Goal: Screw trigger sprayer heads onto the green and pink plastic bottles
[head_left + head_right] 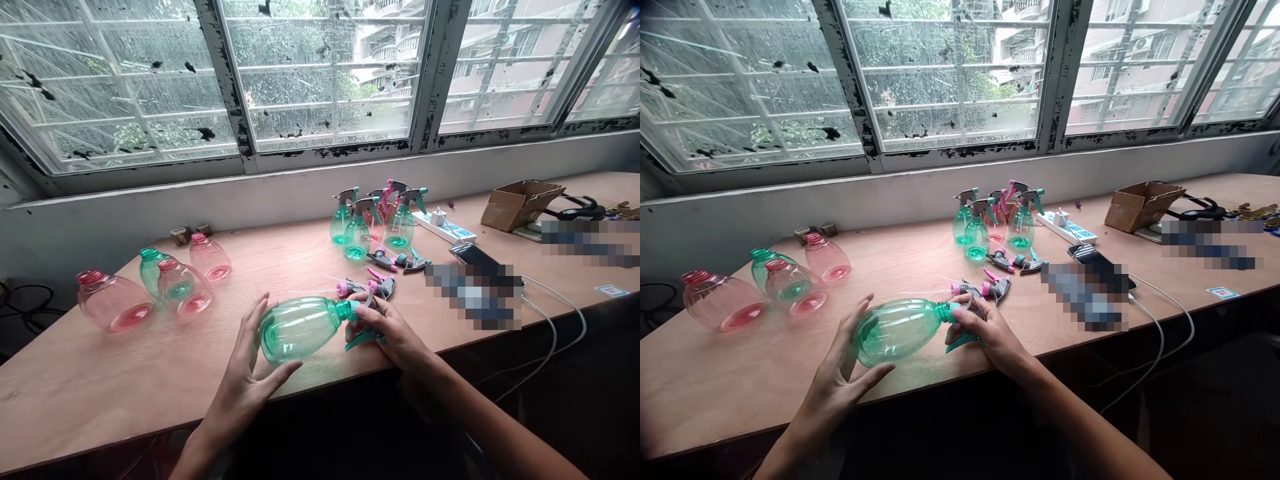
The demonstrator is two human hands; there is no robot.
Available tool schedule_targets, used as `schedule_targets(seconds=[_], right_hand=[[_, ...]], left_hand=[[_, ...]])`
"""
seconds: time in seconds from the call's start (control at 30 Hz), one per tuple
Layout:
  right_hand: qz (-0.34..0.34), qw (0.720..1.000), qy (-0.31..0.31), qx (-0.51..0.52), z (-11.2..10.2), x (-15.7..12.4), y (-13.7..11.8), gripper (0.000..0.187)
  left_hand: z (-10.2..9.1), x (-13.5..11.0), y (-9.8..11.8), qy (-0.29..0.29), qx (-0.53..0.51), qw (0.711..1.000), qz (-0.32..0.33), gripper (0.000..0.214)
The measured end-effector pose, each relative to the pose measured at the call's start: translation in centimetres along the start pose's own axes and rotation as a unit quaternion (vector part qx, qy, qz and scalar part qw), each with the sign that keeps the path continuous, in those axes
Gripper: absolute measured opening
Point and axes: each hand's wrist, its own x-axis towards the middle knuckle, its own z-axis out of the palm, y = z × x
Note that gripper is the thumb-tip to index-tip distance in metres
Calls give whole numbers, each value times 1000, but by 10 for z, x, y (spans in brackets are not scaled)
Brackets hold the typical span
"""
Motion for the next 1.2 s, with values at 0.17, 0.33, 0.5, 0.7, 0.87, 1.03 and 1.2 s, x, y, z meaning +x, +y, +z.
schedule_targets(seconds=[0.17, 0.33, 0.5, 0.7, 0.87, 1.03, 1.2], right_hand=[[18, 999, -21, -22, -2, -1, 1, 33], [20, 998, -17, -54, -5, -4, 3, 36], [13, 996, -9, -85, -6, -5, 2, 31], [17, 997, -12, -77, -3, -6, -3, 28], [31, 996, -30, -72, -4, -8, -1, 31], [28, 996, -32, -81, -4, -8, -2, 30], [24, 992, -44, -114, -1, -9, -5, 31]], left_hand=[[-6, 3, 0, -41, -80, 993, -78, 58], [-7, 4, -2, -43, -73, 992, -91, 66], [-5, 0, -5, -48, -100, 988, -106, 79], [-2, -3, -6, -88, -57, 993, -63, 97], [0, -4, -2, -100, -89, 987, -84, 93], [-2, -6, -1, -111, -90, 981, -130, 103], [-2, -4, -2, -94, -135, 978, -129, 95]])
